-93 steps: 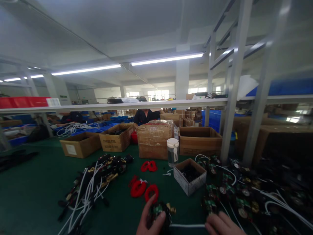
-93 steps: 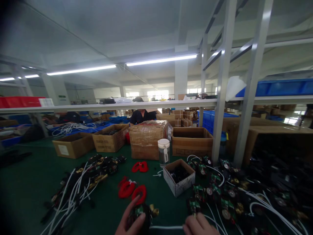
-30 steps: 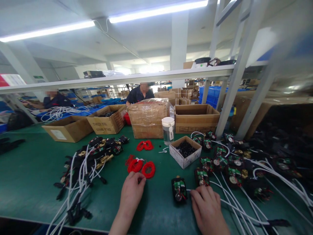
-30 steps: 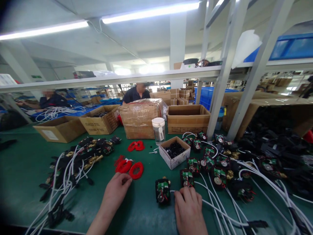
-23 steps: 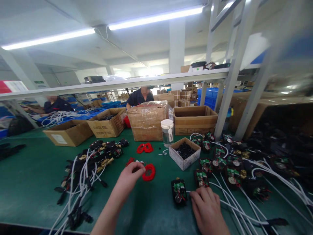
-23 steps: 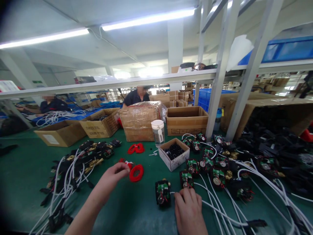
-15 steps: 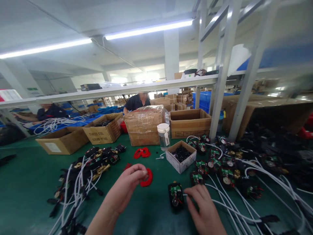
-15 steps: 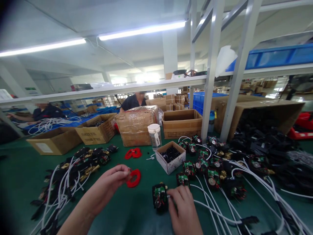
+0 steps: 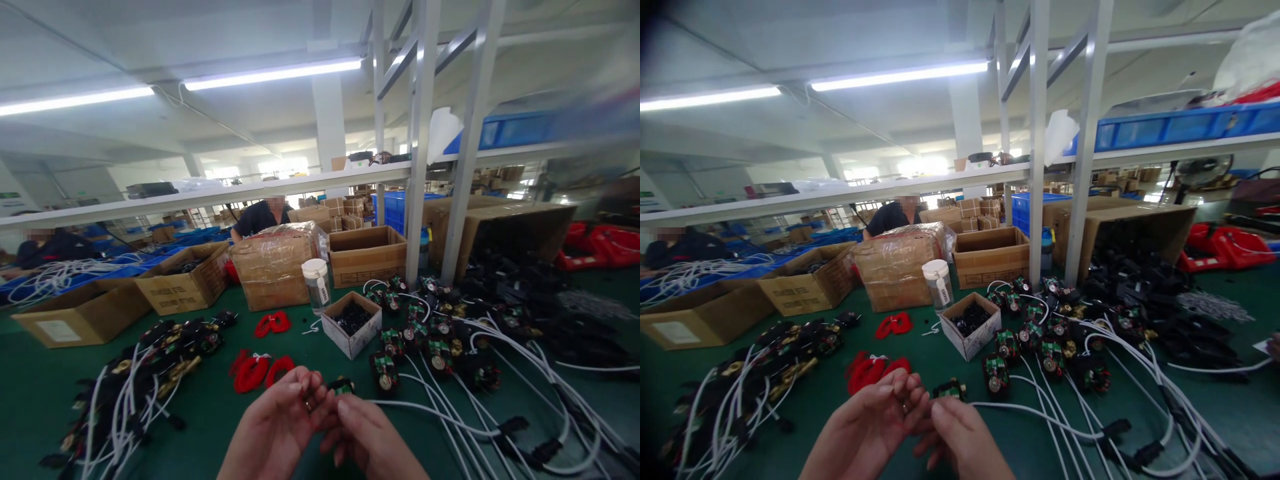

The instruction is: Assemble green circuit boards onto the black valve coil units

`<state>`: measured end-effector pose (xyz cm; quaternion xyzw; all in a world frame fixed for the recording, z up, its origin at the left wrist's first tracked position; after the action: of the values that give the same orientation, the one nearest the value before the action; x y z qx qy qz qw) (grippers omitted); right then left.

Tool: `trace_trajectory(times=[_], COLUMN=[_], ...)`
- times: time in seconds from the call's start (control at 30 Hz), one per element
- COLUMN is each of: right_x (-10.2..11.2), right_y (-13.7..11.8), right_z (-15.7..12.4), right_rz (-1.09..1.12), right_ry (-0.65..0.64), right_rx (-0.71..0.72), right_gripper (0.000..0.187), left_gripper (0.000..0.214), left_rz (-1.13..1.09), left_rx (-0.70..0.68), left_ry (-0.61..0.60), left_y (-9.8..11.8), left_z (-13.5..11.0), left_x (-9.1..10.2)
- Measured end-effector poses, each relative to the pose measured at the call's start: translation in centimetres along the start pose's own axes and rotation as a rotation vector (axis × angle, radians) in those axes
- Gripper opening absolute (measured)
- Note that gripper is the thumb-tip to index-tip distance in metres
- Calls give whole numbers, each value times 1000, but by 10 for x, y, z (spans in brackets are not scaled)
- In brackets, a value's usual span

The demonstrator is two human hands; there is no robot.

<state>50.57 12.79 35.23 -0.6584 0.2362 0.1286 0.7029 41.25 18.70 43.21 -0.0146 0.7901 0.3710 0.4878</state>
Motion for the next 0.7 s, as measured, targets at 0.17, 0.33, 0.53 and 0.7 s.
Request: trace_trajectory(times=[0.17,0.33,0.53,0.7], right_x=[7,15,14,8], right_y=[1,-6,-27,-53], right_z=[3,-2,-6,-8], right_rz=[71,41,-121,-467], right_ry=[167,221,214,100], right_rx=[36,38,18,42], right_gripper=[55,47,33,8], left_gripper=[15,10,23,38], left_rz=[-44,-6,443,1183], left_rx=[-27,-42,-189,-456], left_ry=[49,19,68,259], left_y=[-8,-15,-15,1], left_z=[0,1,10,2], left_x=[10,20,41,41])
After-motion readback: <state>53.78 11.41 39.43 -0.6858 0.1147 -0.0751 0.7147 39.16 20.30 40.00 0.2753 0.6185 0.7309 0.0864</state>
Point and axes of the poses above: each hand's wrist, its own z-axis towards the middle knuckle, its own x-axis out of the back of the hand, y = z × x, the point moved 6 cm from there along z, towards the middle knuckle, and after that the axes turned 2 degrees about y, right-handed, at the moved point
